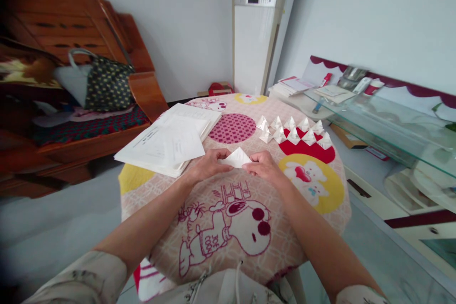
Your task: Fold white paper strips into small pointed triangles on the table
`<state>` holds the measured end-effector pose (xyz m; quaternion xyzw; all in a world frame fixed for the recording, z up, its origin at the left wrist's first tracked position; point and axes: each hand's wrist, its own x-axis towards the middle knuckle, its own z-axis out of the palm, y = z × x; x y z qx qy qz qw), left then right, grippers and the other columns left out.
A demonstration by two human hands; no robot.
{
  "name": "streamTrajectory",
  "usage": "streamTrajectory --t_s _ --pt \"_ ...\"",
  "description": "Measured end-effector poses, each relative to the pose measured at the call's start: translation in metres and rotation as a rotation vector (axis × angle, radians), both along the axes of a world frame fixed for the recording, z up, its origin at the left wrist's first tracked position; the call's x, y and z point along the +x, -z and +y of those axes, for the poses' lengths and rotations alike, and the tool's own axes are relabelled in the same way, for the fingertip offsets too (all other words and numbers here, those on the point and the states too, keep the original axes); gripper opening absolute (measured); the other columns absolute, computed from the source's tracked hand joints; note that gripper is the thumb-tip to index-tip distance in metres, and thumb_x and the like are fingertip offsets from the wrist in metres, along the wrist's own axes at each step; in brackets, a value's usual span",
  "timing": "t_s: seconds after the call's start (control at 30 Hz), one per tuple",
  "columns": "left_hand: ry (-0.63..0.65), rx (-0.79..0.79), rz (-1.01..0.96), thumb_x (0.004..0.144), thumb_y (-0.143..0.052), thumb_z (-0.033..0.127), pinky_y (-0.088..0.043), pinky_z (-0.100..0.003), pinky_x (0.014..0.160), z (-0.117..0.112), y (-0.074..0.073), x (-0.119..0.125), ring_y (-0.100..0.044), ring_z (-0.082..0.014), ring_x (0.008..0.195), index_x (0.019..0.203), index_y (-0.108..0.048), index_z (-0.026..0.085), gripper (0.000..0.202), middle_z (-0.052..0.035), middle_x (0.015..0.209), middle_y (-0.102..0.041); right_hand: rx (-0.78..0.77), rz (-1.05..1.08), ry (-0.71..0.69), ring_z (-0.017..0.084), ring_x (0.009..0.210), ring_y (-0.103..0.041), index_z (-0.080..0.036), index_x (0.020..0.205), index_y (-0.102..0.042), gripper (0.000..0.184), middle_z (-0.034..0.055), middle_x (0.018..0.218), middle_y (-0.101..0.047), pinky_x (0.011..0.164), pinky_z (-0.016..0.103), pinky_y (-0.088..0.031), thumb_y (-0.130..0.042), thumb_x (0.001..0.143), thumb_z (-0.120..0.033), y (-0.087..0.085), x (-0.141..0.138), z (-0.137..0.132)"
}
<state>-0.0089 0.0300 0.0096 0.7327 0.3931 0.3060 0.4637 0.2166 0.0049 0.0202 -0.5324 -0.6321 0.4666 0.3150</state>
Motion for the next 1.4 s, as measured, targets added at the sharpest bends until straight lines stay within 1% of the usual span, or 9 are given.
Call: streamTrajectory --t_s 0.17,0.3,0.5,0.57,0.63,0.83,0.93,1.13,1.4 --pt "0.114 -0.003 -0.037 0.065 -0.063 0.017 -0.042 -0.023 0.062 -0.010 -0.011 0.010 -0.059 -0.0147 0.072 0.087 -0.066 0.014 0.022 -0.0007 0.081 -0.067 0.029 -0.023 0.022 0.011 0.047 -0.050 -0.017 0.057 -0.064 0.021 -0.0006 0.050 -0.060 0.046 0.022 -0.033 -0.070 0.071 -0.032 0.002 -0.002 -0.018" --pt "0.116 0.107 0.099 0.063 -0.065 0.018 -0.038 -0.023 0.060 -0.019 -0.018 0.013 -0.057 -0.0146 0.069 0.081 -0.066 0.015 0.018 0.0017 0.074 -0.065 0.060 0.009 0.006 0.011 0.048 -0.050 -0.016 0.060 -0.065 0.022 -0.0004 0.053 -0.062 0.047 0.023 -0.034 -0.069 0.072 -0.033 0.012 -0.005 -0.032" --pt "-0.028 0.058 -0.004 0.054 -0.068 0.011 -0.037 -0.022 0.059 -0.023 -0.009 0.000 -0.053 -0.0118 0.065 0.082 -0.069 0.014 0.028 0.0037 0.069 -0.062 0.072 0.178 0.119 0.012 0.047 -0.049 -0.017 0.056 -0.063 0.025 0.0015 0.052 -0.061 0.048 0.024 -0.036 -0.071 0.068 -0.037 0.028 -0.010 -0.045" --pt "-0.047 -0.065 -0.109 0.053 -0.069 0.011 -0.033 -0.021 0.053 -0.021 -0.002 -0.007 -0.046 -0.0091 0.054 0.082 -0.069 0.015 0.030 0.0076 0.056 -0.052 0.056 0.217 0.147 0.012 0.045 -0.048 -0.018 0.055 -0.062 0.025 0.0016 0.050 -0.059 0.046 0.025 -0.036 -0.071 0.066 -0.038 0.031 -0.010 -0.048" --pt "-0.045 -0.192 -0.268 0.056 -0.071 0.015 -0.038 -0.021 0.054 -0.020 0.006 -0.014 -0.050 -0.0089 0.053 0.081 -0.067 0.015 0.025 0.0056 0.059 -0.057 0.051 0.226 0.148 0.013 0.046 -0.049 -0.019 0.055 -0.062 0.025 0.0021 0.051 -0.060 0.046 0.025 -0.036 -0.072 0.065 -0.040 0.033 -0.008 -0.049" --pt "-0.370 -0.208 -0.414 0.064 -0.077 0.020 -0.047 -0.022 0.058 -0.021 0.015 -0.023 -0.061 -0.0107 0.059 0.079 -0.066 0.014 0.019 -0.0021 0.069 -0.069 0.129 0.206 0.195 0.015 0.048 -0.050 -0.021 0.055 -0.061 0.030 0.0039 0.053 -0.061 0.048 0.027 -0.039 -0.070 0.068 -0.047 0.033 -0.007 -0.051" --pt "-0.288 -0.253 -0.384 0.068 -0.080 0.023 -0.049 -0.021 0.057 -0.029 0.017 -0.010 -0.063 -0.0111 0.060 0.083 -0.069 0.014 0.021 -0.0031 0.072 -0.071 0.187 0.251 0.257 0.015 0.048 -0.050 -0.021 0.055 -0.061 0.031 0.0041 0.054 -0.061 0.049 0.029 -0.040 -0.070 0.070 -0.046 0.034 -0.012 -0.050" --pt "-0.180 -0.389 -0.624 0.069 -0.085 0.026 -0.055 -0.023 0.066 -0.037 0.020 0.012 -0.069 -0.0131 0.070 0.083 -0.069 0.012 0.025 -0.0057 0.078 -0.073 0.225 0.237 0.362 0.017 0.050 -0.054 -0.020 0.062 -0.066 0.031 0.0061 0.059 -0.067 0.049 0.030 -0.041 -0.069 0.073 -0.049 0.045 -0.019 -0.046" --pt "-0.192 -0.464 -0.749 0.075 -0.081 0.016 -0.057 -0.022 0.070 -0.037 0.023 0.012 -0.072 -0.0136 0.076 0.090 -0.070 0.011 0.019 -0.0069 0.083 -0.074 0.347 -0.002 0.274 0.018 0.050 -0.056 -0.019 0.065 -0.068 0.036 0.0041 0.057 -0.066 0.050 0.029 -0.043 -0.062 0.082 -0.050 0.056 -0.017 -0.045"
